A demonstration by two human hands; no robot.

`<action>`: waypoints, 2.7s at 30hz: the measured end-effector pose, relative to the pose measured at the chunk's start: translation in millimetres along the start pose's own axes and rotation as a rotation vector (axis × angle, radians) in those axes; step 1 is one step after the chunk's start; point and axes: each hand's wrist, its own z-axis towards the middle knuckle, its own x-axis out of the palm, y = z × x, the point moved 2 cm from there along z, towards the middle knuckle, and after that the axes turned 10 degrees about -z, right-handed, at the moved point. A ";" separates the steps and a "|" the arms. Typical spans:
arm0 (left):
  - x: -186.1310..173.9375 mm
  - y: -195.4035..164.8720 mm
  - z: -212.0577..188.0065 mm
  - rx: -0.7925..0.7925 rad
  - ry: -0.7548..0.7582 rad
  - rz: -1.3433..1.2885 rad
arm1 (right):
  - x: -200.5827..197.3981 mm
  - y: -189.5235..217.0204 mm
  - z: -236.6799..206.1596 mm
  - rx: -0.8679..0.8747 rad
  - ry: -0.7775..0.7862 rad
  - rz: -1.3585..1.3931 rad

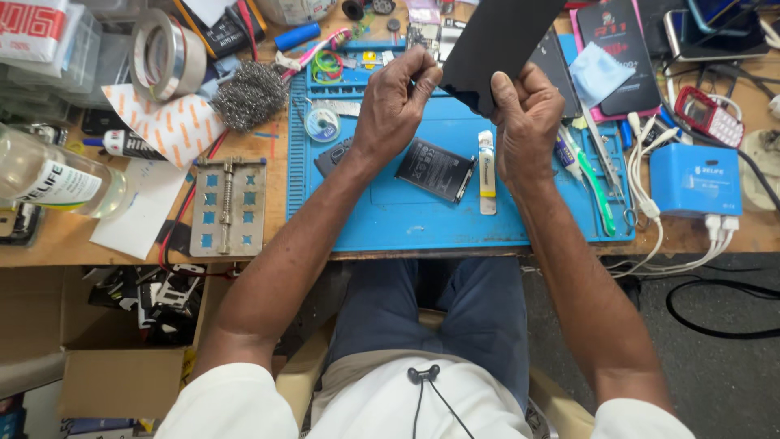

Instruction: The person disassembles a smartphone at a repair bench. They pry open the back cover, lift out the battery, use a screwdriver on internal components, peel adhesive from a screen panel, and handle the phone frame and parts on a blue mat.

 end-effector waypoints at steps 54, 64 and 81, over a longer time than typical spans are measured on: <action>2.8 -7.1 -15.6 -0.339 -0.224 -0.343 | 14.4 5.5 -13.9 0.037 -0.052 0.009; 17.1 10.1 -18.8 -0.466 -0.263 -0.836 | 10.5 -1.5 -13.7 -0.056 -0.088 0.037; 9.1 -2.3 -23.2 -0.409 -0.218 -0.775 | 15.9 4.1 -14.9 -0.023 -0.085 0.044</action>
